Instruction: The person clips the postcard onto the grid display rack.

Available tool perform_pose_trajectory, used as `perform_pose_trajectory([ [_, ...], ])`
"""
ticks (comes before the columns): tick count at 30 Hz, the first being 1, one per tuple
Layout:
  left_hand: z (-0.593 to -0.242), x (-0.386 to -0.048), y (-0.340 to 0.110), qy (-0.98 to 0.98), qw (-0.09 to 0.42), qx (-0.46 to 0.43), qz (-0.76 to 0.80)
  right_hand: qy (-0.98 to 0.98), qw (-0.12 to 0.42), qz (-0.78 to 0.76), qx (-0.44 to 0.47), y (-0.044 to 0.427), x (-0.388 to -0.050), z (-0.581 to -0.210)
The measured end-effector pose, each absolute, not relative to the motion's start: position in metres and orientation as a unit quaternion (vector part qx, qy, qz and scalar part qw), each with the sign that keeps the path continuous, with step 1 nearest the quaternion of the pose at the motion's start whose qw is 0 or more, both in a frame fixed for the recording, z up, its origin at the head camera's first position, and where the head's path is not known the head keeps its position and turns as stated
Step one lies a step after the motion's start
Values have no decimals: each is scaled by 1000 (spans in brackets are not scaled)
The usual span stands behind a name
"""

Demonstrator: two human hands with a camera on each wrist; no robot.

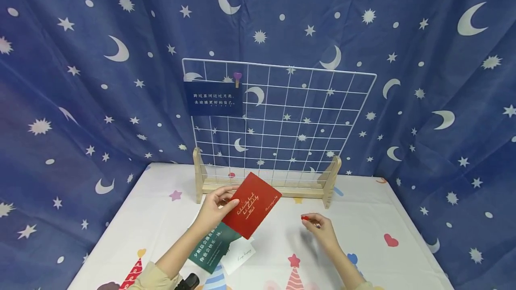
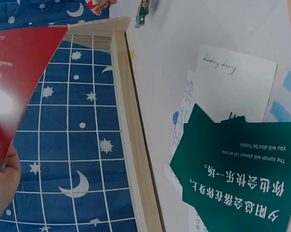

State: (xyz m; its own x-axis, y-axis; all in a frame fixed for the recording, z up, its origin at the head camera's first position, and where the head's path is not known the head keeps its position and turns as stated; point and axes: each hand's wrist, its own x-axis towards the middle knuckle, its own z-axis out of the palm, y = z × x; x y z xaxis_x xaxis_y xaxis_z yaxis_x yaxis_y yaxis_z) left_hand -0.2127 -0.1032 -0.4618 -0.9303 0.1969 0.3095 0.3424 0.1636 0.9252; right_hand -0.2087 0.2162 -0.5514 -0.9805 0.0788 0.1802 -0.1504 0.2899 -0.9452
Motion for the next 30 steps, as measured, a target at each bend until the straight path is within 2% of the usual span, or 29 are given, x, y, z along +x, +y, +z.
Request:
perform_pose_trajectory([
  [7, -455, -211, -101, -775, 56, -113, -619, -797, 148, 581, 68, 215, -208, -550],
  [21, -437, -223, -99, -777, 101, -82, -616, -797, 123, 586, 84, 204, -208, -527],
  [30, -430, -230, -92, -801, 109, -109, -578, -814, 173, 534, 150, 193, -198, -492],
])
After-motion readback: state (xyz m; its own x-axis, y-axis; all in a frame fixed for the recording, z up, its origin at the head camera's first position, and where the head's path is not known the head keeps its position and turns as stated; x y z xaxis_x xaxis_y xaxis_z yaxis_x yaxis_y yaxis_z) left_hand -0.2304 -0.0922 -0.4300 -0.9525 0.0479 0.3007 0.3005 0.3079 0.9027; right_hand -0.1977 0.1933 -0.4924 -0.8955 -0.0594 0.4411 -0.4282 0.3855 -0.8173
